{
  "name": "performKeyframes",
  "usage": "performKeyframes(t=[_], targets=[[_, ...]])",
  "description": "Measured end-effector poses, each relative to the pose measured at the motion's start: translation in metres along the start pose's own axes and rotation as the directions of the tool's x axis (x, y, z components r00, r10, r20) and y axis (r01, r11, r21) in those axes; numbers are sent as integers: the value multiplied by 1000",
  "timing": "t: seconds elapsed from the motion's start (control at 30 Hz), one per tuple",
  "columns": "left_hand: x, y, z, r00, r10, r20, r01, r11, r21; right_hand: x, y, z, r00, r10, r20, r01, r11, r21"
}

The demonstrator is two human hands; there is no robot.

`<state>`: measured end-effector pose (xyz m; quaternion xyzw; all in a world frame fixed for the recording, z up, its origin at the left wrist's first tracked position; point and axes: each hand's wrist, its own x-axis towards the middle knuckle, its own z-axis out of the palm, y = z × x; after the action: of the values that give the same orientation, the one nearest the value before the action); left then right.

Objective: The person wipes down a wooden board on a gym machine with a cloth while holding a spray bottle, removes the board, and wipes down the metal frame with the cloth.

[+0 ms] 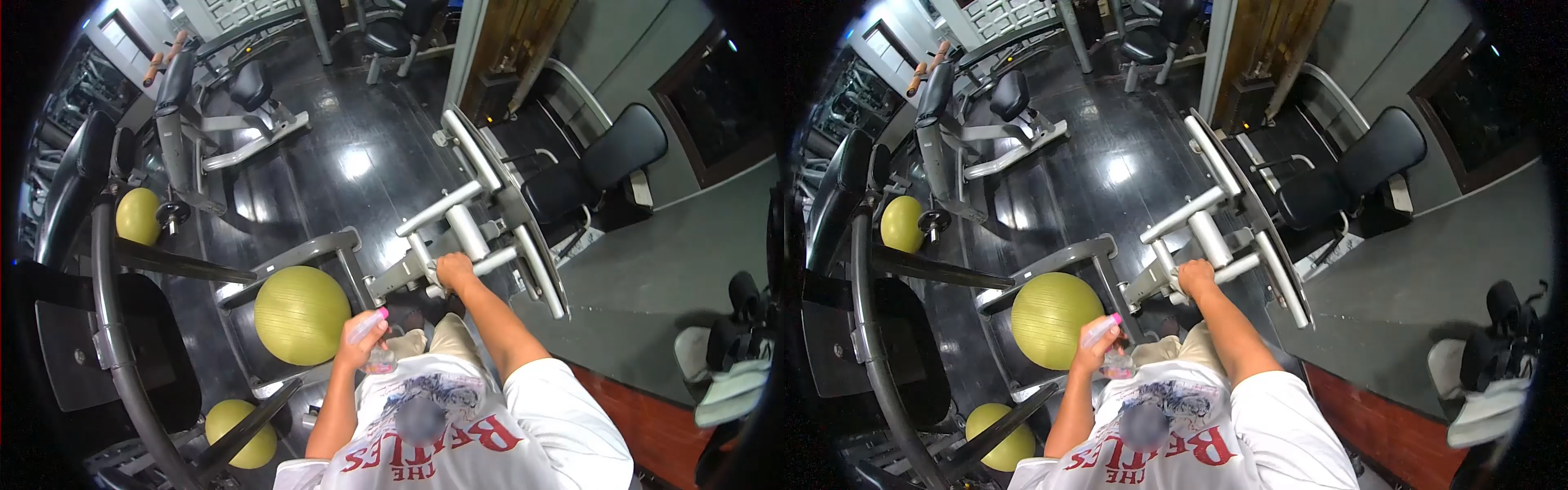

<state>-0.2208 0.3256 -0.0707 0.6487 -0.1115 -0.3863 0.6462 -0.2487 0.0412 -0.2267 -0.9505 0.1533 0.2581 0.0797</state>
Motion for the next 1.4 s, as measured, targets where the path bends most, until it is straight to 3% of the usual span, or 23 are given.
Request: performKeyframes(t=[0.07,0.1,0.17,0.27,0.37,0.4,0.5,0.53,0.63,0.73,0.83,0.93,1.03,1.07,1.17,1.27,1.4], targets=[[-4,-11,-9,999,-18,-29,18,1000,8,24,6,1,997,39,63,-40,999,22],[-10,-16,-14,998,-38,-47,38,999,14,32,4,-8,976,71,205,-80,996,37],[-15,-18,-20,995,-44,-84,48,998,41,42,5,-9,963,132,235,-176,968,180],[-25,-14,-27,990,-66,-125,72,997,38,63,20,27,990,-24,136,4,989,150],[-31,-15,-28,988,-58,-141,59,998,-1,53,22,19,965,-106,239,92,993,71],[-31,-16,-28,990,-48,-134,46,999,-19,48,17,5,933,-94,348,85,996,40],[-27,-14,-26,996,-22,-91,21,1000,-14,49,11,9,917,-29,399,81,990,-112],[-24,-16,-25,997,-15,-75,14,1000,-7,44,9,10,952,-32,306,60,995,-83],[-16,-7,-23,999,-3,-47,3,1000,3,23,-14,-21,956,108,271,-85,992,-94],[-8,2,-24,999,-9,-31,8,1000,-25,3,-31,-59,907,78,413,-24,991,-134],[0,7,-29,999,-10,-35,8,998,-57,-9,-30,-52,986,90,137,-68,985,-156],[0,9,-38,999,-7,-38,6,1000,-25,-3,-17,-39,998,26,55,-19,993,-121],[0,12,-49,999,22,-34,-22,1000,0,29,9,6,997,-10,-78,16,997,74],[-3,11,-51,999,24,-30,-24,1000,1,30,9,8,997,67,-35,-60,984,168],[-6,8,-53,999,-5,-54,3,999,-34,40,13,-2,950,4,313,-35,995,91],[-9,6,-51,999,-7,-52,5,999,-37,8,-7,-48,912,13,410,-76,988,138],[-12,9,-43,1000,0,-25,-1,999,-33,-32,-17,-65,935,-89,345,178,956,-235]])
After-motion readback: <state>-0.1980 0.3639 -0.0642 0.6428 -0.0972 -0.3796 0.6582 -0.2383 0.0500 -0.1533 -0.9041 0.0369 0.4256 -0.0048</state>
